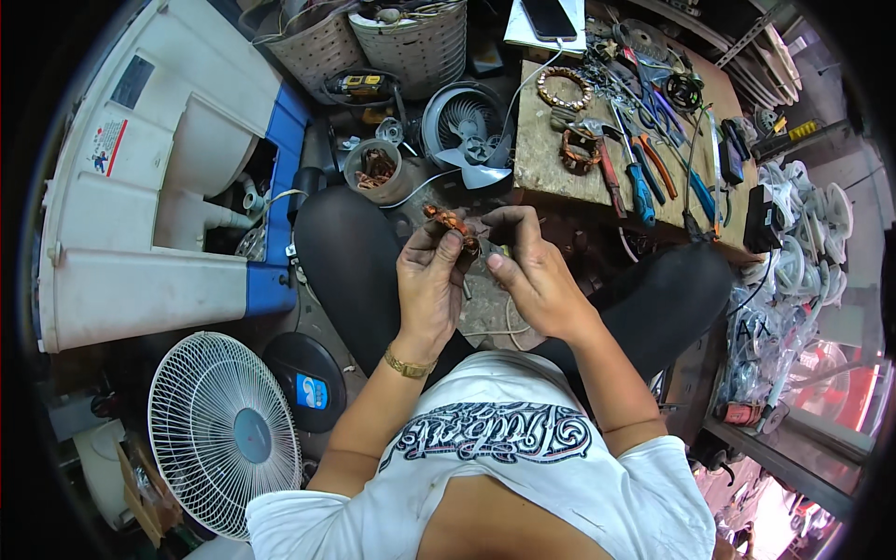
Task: The person strips copper wire from electric motor components using pliers and their hands at a cluttered workbench.
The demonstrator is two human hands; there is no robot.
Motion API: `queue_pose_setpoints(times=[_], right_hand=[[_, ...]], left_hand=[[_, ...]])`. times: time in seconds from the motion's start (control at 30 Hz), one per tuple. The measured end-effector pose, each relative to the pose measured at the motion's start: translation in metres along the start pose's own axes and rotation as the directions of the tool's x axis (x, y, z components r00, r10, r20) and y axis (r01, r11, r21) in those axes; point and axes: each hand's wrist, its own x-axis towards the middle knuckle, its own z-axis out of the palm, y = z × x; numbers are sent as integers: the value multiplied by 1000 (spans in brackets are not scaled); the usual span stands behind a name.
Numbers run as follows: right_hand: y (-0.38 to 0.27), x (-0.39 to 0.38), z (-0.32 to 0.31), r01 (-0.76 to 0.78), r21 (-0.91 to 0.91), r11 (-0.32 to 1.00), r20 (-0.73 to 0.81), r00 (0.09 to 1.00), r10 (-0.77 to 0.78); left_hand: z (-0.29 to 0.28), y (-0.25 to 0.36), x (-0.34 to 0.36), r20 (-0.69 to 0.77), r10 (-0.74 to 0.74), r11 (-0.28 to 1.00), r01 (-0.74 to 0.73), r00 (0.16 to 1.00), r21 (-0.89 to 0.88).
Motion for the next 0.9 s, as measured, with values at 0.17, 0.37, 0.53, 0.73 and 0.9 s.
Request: queue_pose_setpoints(times=[0.17,0.37,0.53,0.73,0.9], right_hand=[[5,0,5,199,-128,972,-8,979,-201],[9,-1,5,173,-131,976,20,985,-172],[16,-4,11,210,-210,955,-6,976,-216],[9,-1,20,145,-122,982,-80,985,-156],[2,3,26,113,-117,987,-131,983,-128]], left_hand=[[-3,-5,-1,-13,44,998,-43,999,52],[-5,-8,-1,28,33,996,-35,999,82],[-3,-13,-5,39,83,992,-86,996,90],[1,-19,-6,8,199,971,-198,980,131],[-4,-25,-2,-38,207,965,-197,978,170]])
